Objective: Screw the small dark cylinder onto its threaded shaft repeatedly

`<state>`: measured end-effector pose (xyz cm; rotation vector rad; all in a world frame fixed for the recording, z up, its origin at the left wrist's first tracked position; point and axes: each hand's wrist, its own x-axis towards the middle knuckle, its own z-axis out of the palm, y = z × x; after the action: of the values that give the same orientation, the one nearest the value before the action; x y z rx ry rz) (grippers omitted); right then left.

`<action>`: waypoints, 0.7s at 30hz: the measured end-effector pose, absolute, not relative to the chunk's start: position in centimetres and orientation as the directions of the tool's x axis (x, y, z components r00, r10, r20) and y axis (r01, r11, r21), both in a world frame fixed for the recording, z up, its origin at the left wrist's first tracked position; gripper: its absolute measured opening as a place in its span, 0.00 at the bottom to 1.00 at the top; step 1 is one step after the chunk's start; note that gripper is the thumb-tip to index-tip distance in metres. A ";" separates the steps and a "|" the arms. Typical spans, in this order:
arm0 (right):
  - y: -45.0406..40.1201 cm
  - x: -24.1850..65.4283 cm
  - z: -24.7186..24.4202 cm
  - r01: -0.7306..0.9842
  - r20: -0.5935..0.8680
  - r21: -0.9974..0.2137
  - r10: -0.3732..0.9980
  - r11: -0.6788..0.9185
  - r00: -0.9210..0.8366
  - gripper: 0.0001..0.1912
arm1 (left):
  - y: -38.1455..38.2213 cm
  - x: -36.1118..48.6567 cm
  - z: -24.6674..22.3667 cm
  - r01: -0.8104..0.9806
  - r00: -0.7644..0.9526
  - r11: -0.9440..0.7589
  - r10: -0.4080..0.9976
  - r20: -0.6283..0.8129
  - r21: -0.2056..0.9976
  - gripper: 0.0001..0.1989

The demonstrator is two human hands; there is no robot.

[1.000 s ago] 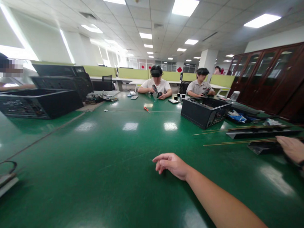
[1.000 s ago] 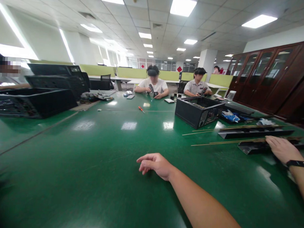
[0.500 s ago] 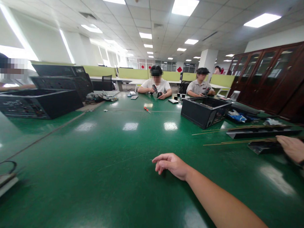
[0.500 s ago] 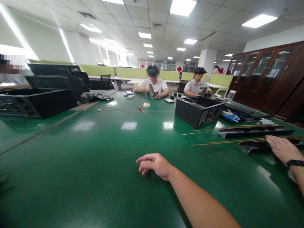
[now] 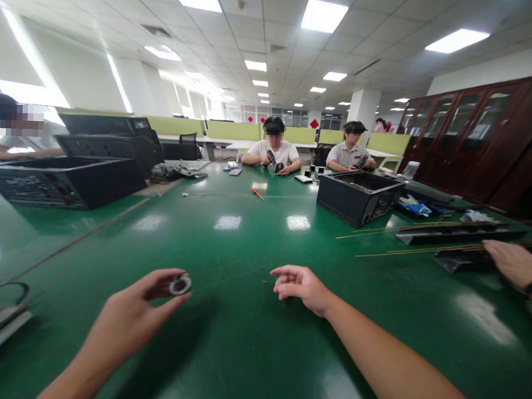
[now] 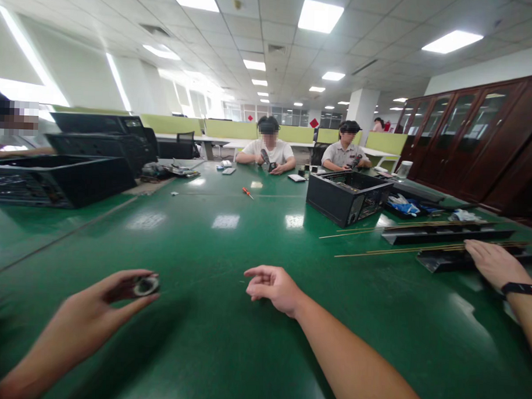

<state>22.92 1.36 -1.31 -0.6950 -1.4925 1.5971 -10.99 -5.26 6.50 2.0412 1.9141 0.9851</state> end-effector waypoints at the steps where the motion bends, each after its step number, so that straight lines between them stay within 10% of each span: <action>1: 1.4 23.0 -1.3 -0.149 0.156 -0.984 0.858 0.094 -0.490 0.26 | -4.3 -9.0 6.5 0.794 0.079 -0.242 0.951 0.300 0.558 0.20; 9: 0.4 22.9 -1.1 0.301 0.287 -0.843 0.847 0.445 -0.448 0.28 | -1.3 1.1 4.8 0.625 0.564 -0.625 0.776 0.282 0.468 0.17; 21: -0.6 22.6 -0.5 0.349 0.319 -0.799 0.837 0.490 -0.444 0.25 | -1.7 0.2 1.6 0.530 0.471 -0.573 0.812 0.345 0.625 0.11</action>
<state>22.59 -0.57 -0.55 -0.9755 -2.0098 0.8568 0.15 -1.68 1.62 2.2883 1.1185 0.8751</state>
